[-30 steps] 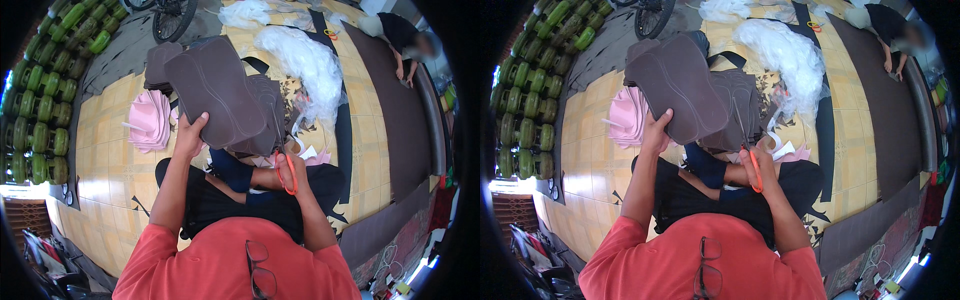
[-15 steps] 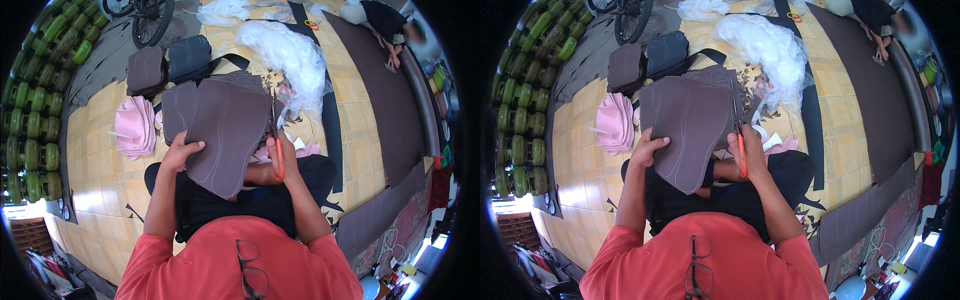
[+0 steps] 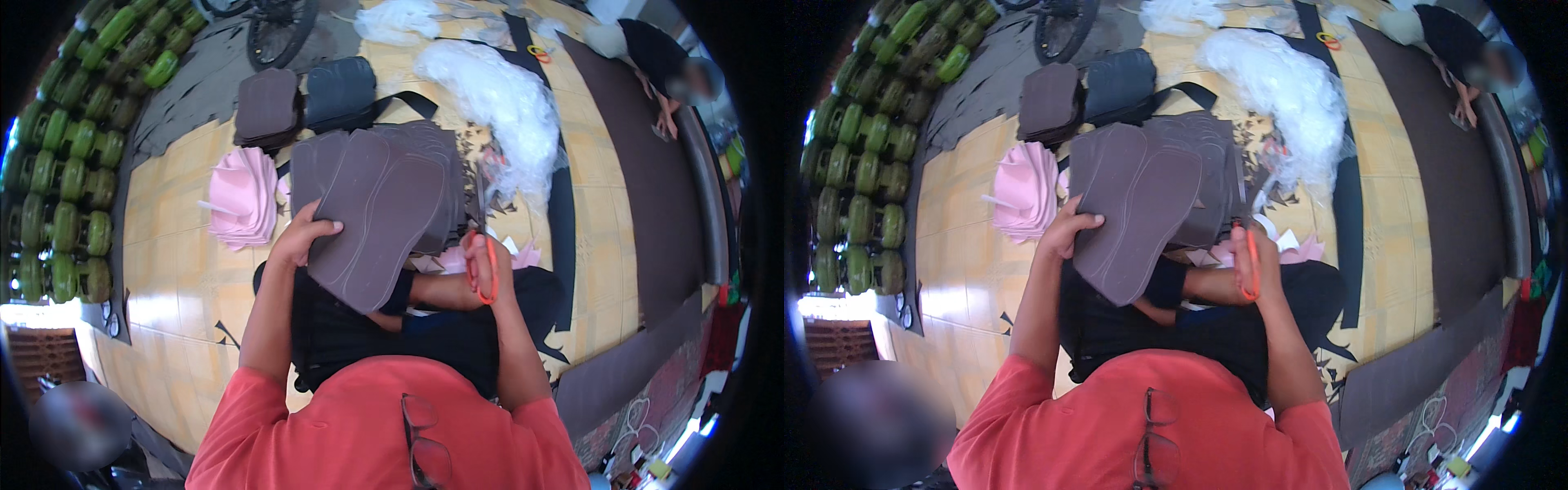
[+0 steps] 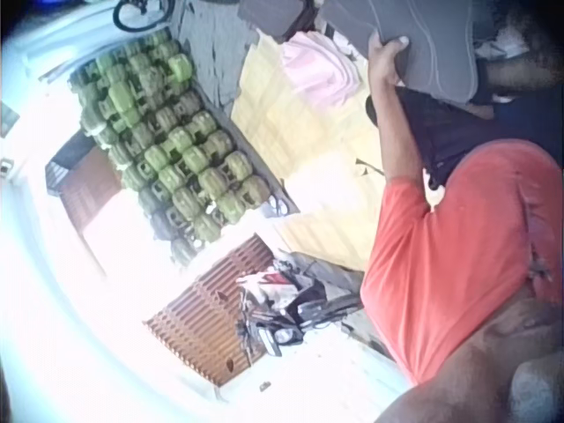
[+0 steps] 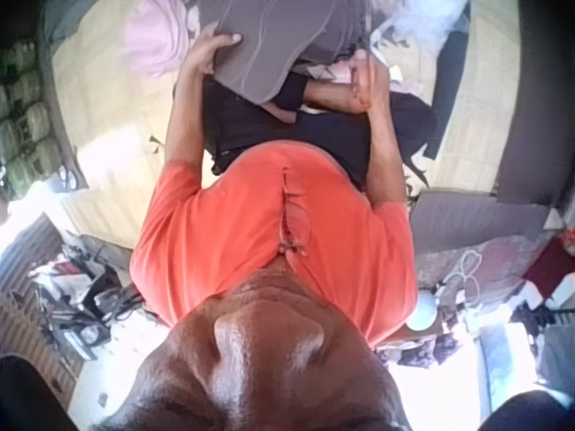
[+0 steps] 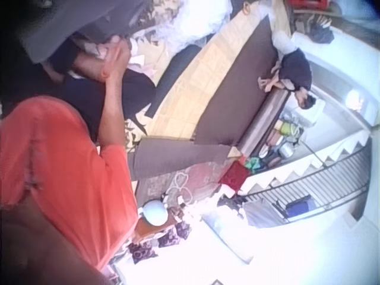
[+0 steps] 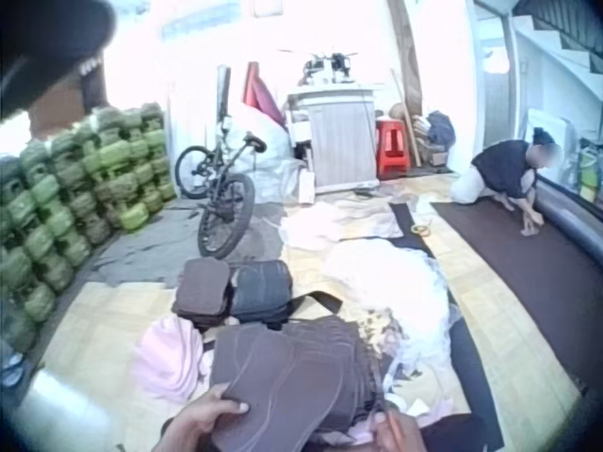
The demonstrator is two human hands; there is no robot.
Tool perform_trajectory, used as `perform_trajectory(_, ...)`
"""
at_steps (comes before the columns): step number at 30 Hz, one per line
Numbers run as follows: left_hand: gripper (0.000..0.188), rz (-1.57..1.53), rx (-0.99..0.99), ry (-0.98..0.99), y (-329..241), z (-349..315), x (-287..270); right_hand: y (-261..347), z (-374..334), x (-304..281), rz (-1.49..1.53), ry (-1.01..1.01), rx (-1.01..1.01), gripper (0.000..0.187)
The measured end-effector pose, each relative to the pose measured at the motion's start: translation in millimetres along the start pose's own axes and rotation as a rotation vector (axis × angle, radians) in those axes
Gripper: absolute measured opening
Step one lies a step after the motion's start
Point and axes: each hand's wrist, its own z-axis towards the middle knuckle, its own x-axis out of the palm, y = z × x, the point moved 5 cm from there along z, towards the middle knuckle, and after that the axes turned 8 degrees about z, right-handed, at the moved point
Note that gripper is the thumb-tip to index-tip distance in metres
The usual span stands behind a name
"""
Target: The person sits on the floor and uses orange-handled scissors to cut a stack of brown fabric pieces along a pre-drawn outline. The person repeatedly cuts the stacked layers and places the finished pieces to the side.
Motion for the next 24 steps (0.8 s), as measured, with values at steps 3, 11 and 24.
perform_trajectory(3, 0.056, 0.005, 0.07, -0.093, -0.7, 17.6, -32.9, 7.9, -5.8, 0.1, 0.107, -0.033, 0.001, 0.048)
perform_trajectory(11, 0.055, 0.533, 0.018, -0.62, 56.8, 71.3, -155.6, -24.0, -17.5, -6.4, 0.052, -0.082, 0.126, 0.046)
perform_trajectory(24, 0.064, 1.331, 0.278, -0.466, 57.3, 61.6, 85.6, -77.2, -19.1, -18.6, 0.165, -0.138, 0.23, 0.044)
